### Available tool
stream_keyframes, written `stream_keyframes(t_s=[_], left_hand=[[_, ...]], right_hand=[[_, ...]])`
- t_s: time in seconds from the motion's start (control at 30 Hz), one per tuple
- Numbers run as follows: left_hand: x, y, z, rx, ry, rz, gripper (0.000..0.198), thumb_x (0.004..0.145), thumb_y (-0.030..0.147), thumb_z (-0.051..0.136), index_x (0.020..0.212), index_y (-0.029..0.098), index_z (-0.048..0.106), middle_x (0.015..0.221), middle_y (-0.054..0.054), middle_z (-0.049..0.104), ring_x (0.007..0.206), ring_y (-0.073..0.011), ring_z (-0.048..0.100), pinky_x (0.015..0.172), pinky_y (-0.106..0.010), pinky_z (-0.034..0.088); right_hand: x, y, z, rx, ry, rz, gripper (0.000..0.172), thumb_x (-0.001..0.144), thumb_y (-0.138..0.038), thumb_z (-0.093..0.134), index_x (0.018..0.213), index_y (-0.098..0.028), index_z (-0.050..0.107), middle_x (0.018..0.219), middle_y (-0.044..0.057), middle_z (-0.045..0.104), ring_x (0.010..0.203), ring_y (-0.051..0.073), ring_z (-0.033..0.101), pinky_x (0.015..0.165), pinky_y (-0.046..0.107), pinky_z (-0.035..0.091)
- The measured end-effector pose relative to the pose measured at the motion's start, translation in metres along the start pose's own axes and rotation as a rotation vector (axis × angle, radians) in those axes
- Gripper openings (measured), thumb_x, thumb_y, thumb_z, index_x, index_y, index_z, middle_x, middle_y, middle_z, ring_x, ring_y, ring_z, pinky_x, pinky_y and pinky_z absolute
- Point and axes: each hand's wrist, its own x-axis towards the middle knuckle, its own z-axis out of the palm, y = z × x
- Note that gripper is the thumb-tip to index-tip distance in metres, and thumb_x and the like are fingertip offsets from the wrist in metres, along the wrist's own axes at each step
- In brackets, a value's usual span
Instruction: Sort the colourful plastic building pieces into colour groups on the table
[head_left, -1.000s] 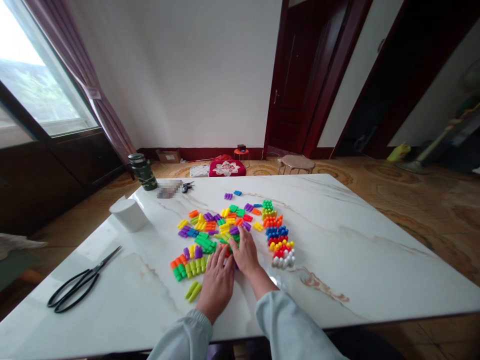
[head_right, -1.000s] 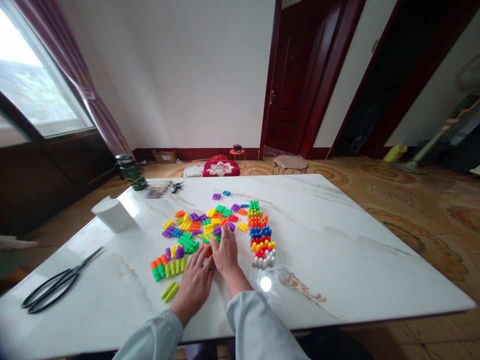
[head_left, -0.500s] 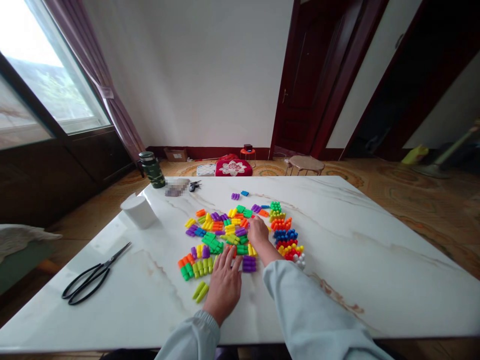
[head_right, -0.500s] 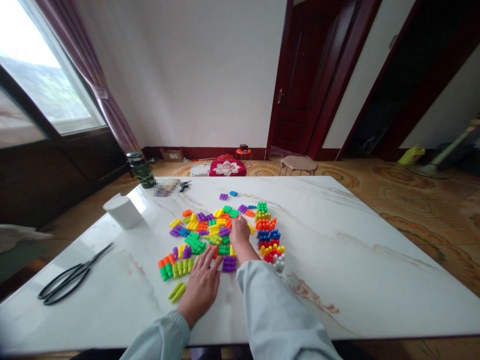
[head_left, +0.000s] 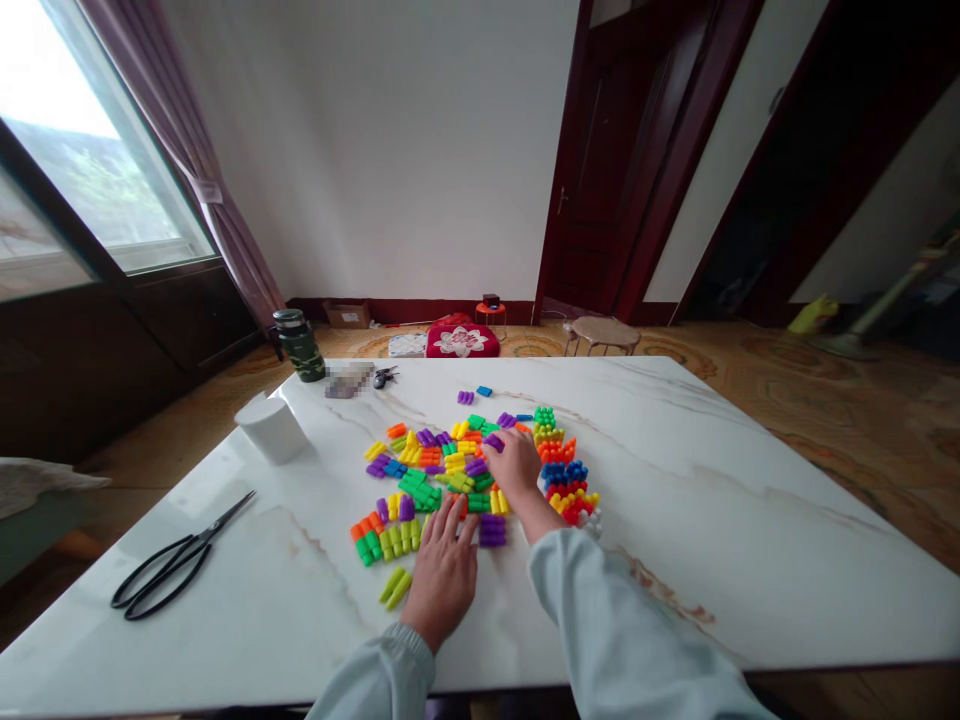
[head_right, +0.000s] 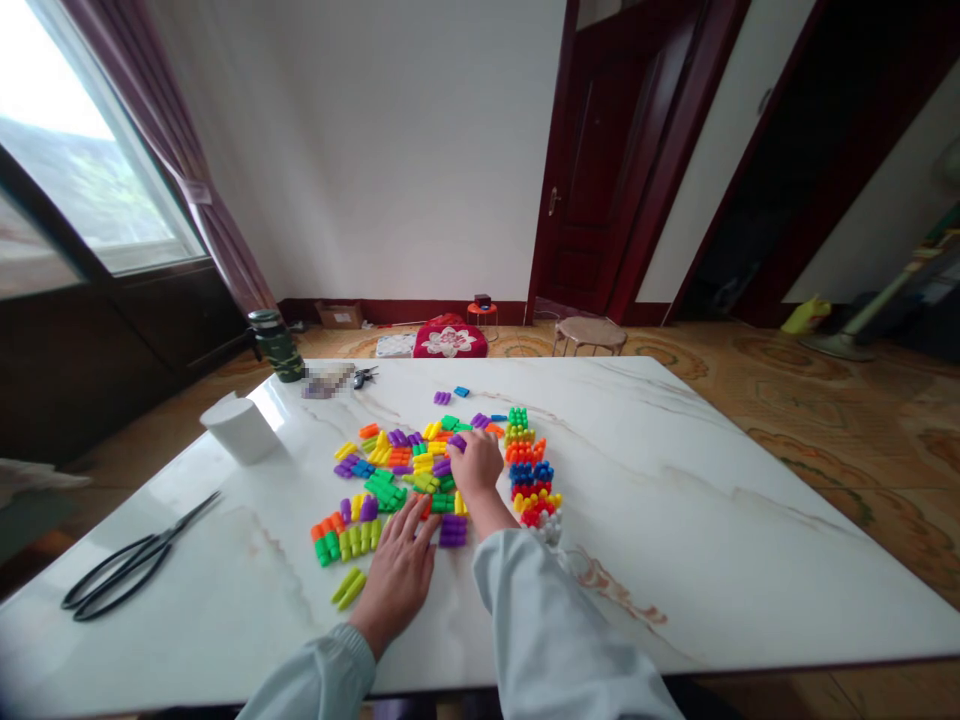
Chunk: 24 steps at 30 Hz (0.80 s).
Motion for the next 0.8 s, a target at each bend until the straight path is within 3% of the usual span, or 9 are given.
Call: stream_keyframes(t_s=[0.13, 0.23, 0.33, 0.43, 0.53, 0.67, 0.8], left_hand=[[0.0, 0.0, -0.001, -0.014, -0.012, -0.001, 0.038, 0.089, 0.015, 0.045, 0.125, 0.019, 0.057, 0.145, -0.012, 0.047, 0.14, -0.0309, 0.033, 0.11, -0.053, 0.036], [0.0, 0.0, 0.0, -0.025, -0.001, 0.006, 0.039, 0.089, 0.015, 0.046, 0.126, 0.019, 0.057, 0.145, -0.013, 0.046, 0.14, -0.0314, 0.033, 0.11, -0.053, 0.036], [0.0, -0.002, 0.002, -0.031, 0.011, 0.01, 0.039, 0.089, 0.016, 0.046, 0.126, 0.02, 0.057, 0.145, -0.012, 0.047, 0.141, -0.0314, 0.032, 0.11, -0.053, 0.036], [-0.001, -0.002, 0.004, -0.022, 0.01, 0.007, 0.038, 0.089, 0.016, 0.047, 0.125, 0.018, 0.058, 0.144, -0.013, 0.047, 0.141, -0.0313, 0.032, 0.111, -0.053, 0.034], [-0.001, -0.002, 0.004, -0.005, 0.003, 0.009, 0.038, 0.089, 0.016, 0.047, 0.125, 0.018, 0.058, 0.144, -0.013, 0.047, 0.14, -0.0312, 0.032, 0.111, -0.052, 0.034], [0.0, -0.002, 0.002, 0.01, 0.009, 0.02, 0.038, 0.088, 0.016, 0.047, 0.125, 0.019, 0.057, 0.143, -0.013, 0.048, 0.139, -0.0317, 0.033, 0.109, -0.053, 0.037], [0.001, -0.001, 0.0, 0.006, 0.01, 0.018, 0.038, 0.089, 0.017, 0.046, 0.126, 0.019, 0.057, 0.143, -0.013, 0.048, 0.14, -0.0321, 0.033, 0.108, -0.053, 0.038]], right_hand=[[-0.034, 0.015, -0.043, 0.495, 0.261, -0.039, 0.027, 0.083, -0.042, 0.062, 0.094, -0.02, 0.073, 0.098, 0.007, 0.069, 0.092, 0.021, 0.06, 0.084, 0.033, 0.048], [-0.064, 0.05, -0.075, 0.711, 0.274, 0.099, 0.035, 0.082, -0.044, 0.061, 0.103, -0.017, 0.069, 0.095, 0.007, 0.07, 0.083, 0.02, 0.063, 0.074, 0.031, 0.05], [-0.094, 0.091, -0.094, 0.7, 0.215, 0.249, 0.036, 0.08, -0.043, 0.061, 0.103, -0.015, 0.067, 0.09, 0.008, 0.071, 0.079, 0.02, 0.064, 0.069, 0.03, 0.05], [-0.12, 0.123, -0.093, 0.605, 0.142, 0.253, 0.031, 0.08, -0.041, 0.059, 0.097, -0.016, 0.068, 0.089, 0.008, 0.07, 0.077, 0.02, 0.063, 0.067, 0.03, 0.051], [-0.139, 0.139, -0.08, 0.547, 0.129, 0.184, 0.027, 0.082, -0.039, 0.056, 0.091, -0.017, 0.069, 0.093, 0.009, 0.068, 0.081, 0.02, 0.063, 0.071, 0.031, 0.052], [-0.147, 0.143, -0.061, 0.502, 0.154, 0.112, 0.023, 0.083, -0.034, 0.054, 0.089, -0.018, 0.07, 0.095, 0.009, 0.066, 0.089, 0.022, 0.063, 0.079, 0.035, 0.053], [-0.147, 0.139, -0.053, 0.474, 0.216, 0.102, 0.022, 0.084, -0.033, 0.053, 0.094, -0.018, 0.066, 0.096, 0.009, 0.064, 0.082, 0.02, 0.062, 0.076, 0.036, 0.053]])
